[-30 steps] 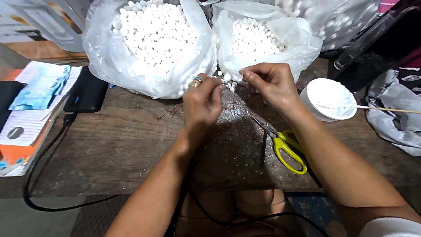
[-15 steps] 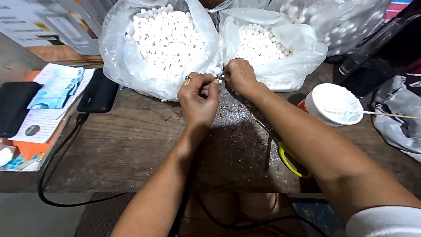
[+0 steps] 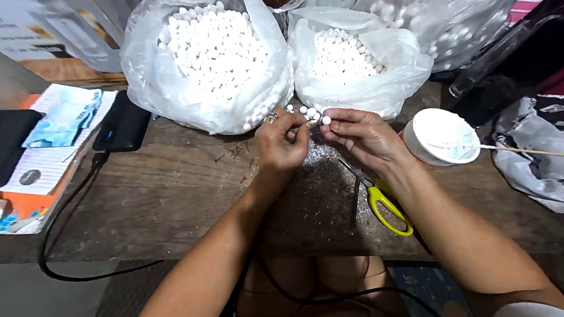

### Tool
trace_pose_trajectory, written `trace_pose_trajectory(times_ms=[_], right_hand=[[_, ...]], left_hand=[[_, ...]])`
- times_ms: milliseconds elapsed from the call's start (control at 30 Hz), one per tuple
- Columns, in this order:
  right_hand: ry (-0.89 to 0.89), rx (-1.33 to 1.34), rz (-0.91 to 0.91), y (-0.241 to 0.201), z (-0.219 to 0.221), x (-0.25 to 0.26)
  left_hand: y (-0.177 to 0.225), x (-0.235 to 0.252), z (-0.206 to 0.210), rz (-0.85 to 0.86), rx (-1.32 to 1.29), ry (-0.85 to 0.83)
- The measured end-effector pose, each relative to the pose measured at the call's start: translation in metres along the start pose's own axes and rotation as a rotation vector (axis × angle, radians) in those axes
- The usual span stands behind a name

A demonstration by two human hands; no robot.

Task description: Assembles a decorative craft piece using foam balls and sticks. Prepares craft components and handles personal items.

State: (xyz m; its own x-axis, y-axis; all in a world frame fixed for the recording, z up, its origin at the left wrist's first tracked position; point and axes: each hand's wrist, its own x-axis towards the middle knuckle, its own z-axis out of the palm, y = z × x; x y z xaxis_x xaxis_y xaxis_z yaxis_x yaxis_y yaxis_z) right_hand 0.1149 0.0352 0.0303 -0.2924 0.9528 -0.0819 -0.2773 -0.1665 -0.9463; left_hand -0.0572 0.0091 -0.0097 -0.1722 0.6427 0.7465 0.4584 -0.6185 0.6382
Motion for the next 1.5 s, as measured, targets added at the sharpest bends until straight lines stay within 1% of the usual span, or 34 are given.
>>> trace_pose_trajectory(times_ms=[200,267,400,533,1067,1233,1500], right_hand=[[0.014,0.002,0.003,0.001,0.001,0.000],[0.012,-0.025,-0.059,0.004,-0.001,0.001],[0.027,-0.106,-0.237,0.009,0.000,-0.001],[0.047,-0.186,-0.301,0.011,0.001,-0.001],[0.077,-0.236,-0.335,0.014,0.004,-0.002],[0.067,-0.238,-0.341,0.014,0.003,-0.001],[0.070,-0.237,-0.337,0.015,0.004,-0.001]], left_hand=[[-0.002,0.001,0.002,0.052,-0.002,0.021],[-0.001,0.001,0.002,0.079,0.000,0.015],[-0.001,0.000,0.002,0.111,0.026,0.002],[0.000,0.000,0.002,0.104,0.033,-0.015],[0.001,-0.001,0.000,0.126,0.075,-0.033],[0.002,0.000,0.003,0.140,0.058,-0.003],[0.003,0.000,0.002,0.135,0.040,-0.028]])
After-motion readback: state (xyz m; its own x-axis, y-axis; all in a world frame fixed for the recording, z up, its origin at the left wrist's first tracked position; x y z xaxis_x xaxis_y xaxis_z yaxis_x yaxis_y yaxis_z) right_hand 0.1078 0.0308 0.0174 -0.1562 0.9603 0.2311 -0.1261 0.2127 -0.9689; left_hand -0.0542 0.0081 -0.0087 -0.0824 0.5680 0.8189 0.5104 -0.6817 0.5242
